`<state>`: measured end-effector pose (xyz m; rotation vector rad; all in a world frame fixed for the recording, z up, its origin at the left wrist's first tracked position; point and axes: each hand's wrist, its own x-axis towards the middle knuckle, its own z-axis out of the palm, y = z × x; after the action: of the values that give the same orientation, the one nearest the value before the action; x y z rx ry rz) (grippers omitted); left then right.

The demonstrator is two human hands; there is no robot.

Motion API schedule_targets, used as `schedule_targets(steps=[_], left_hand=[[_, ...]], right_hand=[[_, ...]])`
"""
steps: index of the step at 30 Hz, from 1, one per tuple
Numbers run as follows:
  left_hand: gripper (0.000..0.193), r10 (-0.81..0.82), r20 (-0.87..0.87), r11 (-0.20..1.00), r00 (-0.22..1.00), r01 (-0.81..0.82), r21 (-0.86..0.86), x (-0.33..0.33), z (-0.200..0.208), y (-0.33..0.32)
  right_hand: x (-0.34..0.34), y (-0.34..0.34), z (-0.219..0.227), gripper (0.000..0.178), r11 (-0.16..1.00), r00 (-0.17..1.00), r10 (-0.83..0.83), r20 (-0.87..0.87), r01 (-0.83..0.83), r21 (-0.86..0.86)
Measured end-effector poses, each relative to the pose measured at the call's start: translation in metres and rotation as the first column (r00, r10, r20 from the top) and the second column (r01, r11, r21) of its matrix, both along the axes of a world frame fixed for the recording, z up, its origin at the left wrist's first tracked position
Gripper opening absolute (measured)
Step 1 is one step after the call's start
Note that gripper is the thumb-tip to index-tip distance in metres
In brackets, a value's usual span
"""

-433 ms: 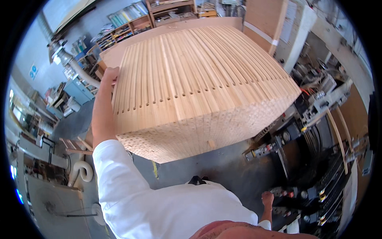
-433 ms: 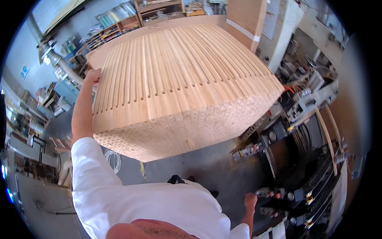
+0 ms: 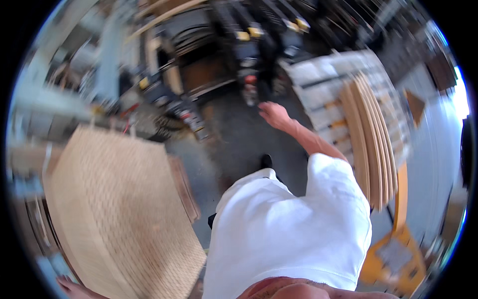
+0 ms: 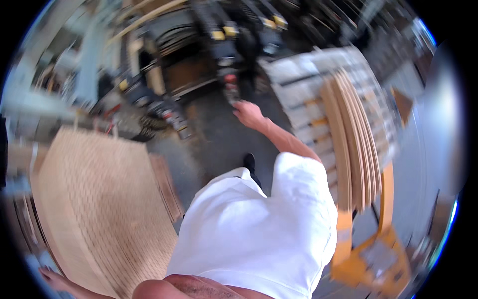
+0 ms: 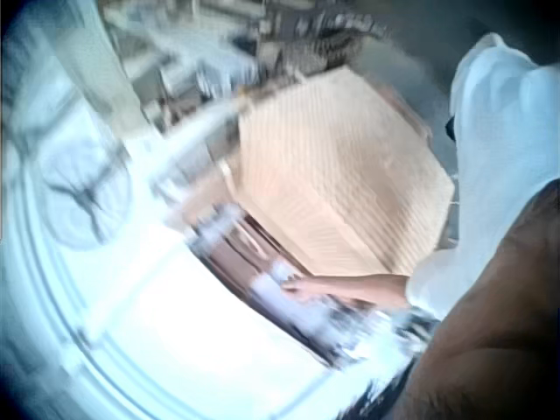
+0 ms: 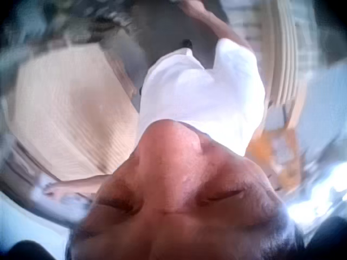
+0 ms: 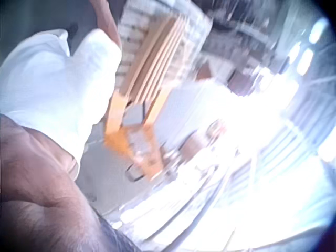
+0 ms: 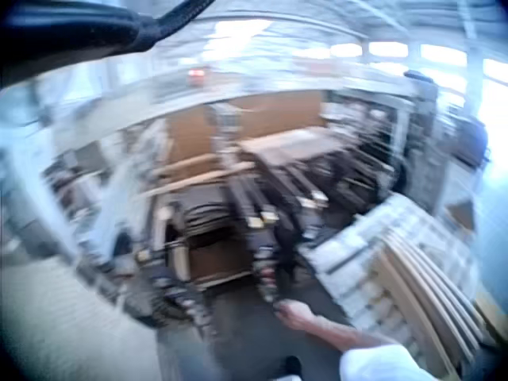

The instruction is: The person repeatedly picks up thin wooden strips from a stack and feeds them into a machine. The strips are processed and then placed onto a perforated wooden board. This cycle of picking, feeding, and stacking is performed continuously.

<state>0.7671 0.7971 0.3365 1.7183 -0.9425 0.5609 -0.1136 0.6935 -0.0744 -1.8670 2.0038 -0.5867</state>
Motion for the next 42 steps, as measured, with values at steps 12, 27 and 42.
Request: schedule_targets(steps=[12,27,42], left_hand=[[0.03,-0.701,-0.641,0.032,0.313,0.912,0.41,-0.579,-0.242,-0.223],[0.043,-0.816,-0.251,0.075,0.521,0.525,0.848,-0.714,-0.303,-0.51],[0.077,-0.85,0.033,0.196,0.526,0.257,0.947,-0.791,-0.285,-0.836]], right_hand=[[-0.217,0.253,0.007,0.016,0.602,0.497,-0.754,-0.43,0.784,-0.15],[-0.181,0.267,0.006,0.034,0.441,0.394,-0.893,-0.216,0.861,-0.253],[-0.105,-0.093,0.171,0.032,0.694,0.706,-0.706,-0.063,0.671,-0.262]])
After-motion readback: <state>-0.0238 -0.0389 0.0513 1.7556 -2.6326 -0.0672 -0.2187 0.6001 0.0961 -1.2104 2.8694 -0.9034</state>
